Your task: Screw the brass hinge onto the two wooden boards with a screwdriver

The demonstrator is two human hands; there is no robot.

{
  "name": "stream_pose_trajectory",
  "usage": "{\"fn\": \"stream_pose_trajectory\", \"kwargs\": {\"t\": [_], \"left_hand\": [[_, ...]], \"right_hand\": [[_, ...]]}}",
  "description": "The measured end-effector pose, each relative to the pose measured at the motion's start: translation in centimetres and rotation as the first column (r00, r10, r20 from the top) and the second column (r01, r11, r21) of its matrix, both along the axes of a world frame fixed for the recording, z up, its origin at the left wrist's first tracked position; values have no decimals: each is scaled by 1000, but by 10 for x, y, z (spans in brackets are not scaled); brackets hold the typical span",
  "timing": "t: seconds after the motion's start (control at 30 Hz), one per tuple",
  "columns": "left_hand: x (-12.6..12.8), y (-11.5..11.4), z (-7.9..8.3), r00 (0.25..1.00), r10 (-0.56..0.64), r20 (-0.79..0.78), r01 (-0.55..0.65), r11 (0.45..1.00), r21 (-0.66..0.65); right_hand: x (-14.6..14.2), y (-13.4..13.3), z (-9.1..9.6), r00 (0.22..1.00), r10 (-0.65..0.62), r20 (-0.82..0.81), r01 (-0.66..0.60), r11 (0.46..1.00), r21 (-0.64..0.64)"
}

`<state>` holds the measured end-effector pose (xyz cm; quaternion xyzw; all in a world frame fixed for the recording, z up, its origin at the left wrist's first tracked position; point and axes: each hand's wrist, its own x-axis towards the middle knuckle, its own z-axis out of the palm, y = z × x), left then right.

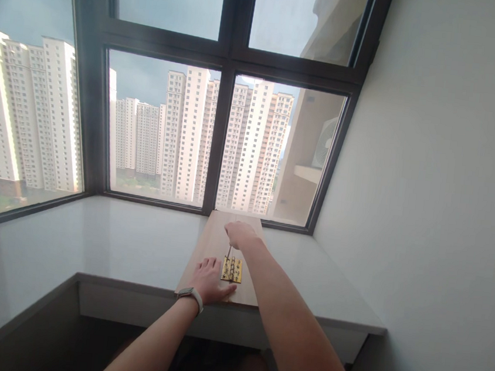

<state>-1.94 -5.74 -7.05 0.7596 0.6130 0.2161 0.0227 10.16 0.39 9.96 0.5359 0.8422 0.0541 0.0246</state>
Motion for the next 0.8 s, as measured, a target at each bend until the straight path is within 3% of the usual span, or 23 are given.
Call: {"fn": "stream_pose_trajectory", "kwargs": {"t": [0.13,0.4,0.8], "left_hand": [[0,0,1,1000,4,4,-4,1000,-9],[-1,0,1,1000,-11,15,11,1000,-11],[1,-6,7,1000,7,-15,-7,999,-51]], "right_hand": [[3,1,-2,998,6,-59,-8,1000,-22],[-1,0,-7,991,-113,-71,115,993,32],[4,-1,-2,999,-15,-48,13,999,-29]]}}
